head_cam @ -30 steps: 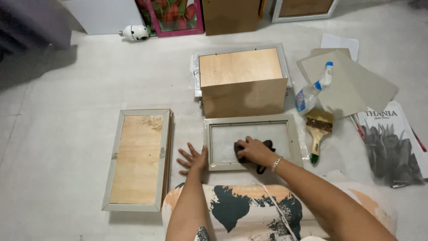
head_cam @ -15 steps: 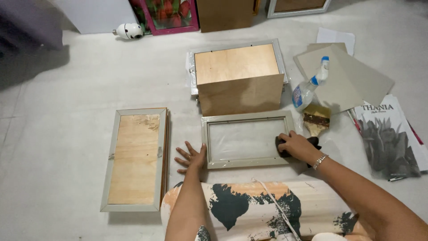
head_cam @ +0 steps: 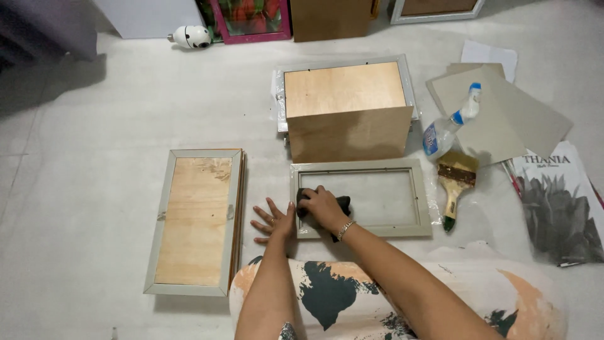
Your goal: Cleaning the glass of a picture frame using a black cloth.
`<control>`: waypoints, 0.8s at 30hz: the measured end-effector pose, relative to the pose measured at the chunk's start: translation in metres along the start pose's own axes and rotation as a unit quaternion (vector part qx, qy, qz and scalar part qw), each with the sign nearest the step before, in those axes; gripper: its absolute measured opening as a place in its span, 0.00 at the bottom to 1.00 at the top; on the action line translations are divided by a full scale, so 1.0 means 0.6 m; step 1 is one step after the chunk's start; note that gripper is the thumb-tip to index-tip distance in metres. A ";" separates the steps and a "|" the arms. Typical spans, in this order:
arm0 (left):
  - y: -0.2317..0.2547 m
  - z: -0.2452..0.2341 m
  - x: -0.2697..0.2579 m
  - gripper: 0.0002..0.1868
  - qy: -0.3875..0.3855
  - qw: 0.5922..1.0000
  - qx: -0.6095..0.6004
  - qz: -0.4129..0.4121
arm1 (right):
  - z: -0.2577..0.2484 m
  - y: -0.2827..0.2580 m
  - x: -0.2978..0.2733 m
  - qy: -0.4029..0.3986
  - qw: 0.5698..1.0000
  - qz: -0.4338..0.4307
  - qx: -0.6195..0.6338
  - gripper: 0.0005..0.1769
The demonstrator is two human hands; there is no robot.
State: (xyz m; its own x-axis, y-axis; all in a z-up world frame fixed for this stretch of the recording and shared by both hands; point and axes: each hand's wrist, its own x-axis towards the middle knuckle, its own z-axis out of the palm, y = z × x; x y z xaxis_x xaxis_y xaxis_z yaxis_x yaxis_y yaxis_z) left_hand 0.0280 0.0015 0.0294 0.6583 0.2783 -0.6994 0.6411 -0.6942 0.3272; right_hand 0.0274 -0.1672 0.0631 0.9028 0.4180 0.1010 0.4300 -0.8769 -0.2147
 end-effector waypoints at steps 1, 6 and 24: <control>0.002 0.002 0.000 0.49 -0.001 1.000 -0.001 0.000 | -0.017 0.012 -0.009 -0.001 1.000 -0.001 -0.001 0.06; 0.001 0.005 0.017 0.49 0.004 1.000 -0.010 0.004 | -0.058 0.139 -0.074 -0.049 0.994 0.099 -0.012 0.08; 0.002 0.004 0.008 0.52 0.005 1.000 0.000 0.001 | -0.060 0.087 -0.064 0.028 0.998 0.053 -0.006 0.13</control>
State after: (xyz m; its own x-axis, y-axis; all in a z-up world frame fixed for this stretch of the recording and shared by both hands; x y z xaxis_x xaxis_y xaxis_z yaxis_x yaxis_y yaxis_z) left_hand 0.0308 0.0006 0.0250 0.6630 0.2834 -0.6929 0.6402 -0.6945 0.3284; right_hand 0.0152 -0.2376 0.0831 0.9419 0.3091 0.1316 0.3316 -0.9184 -0.2158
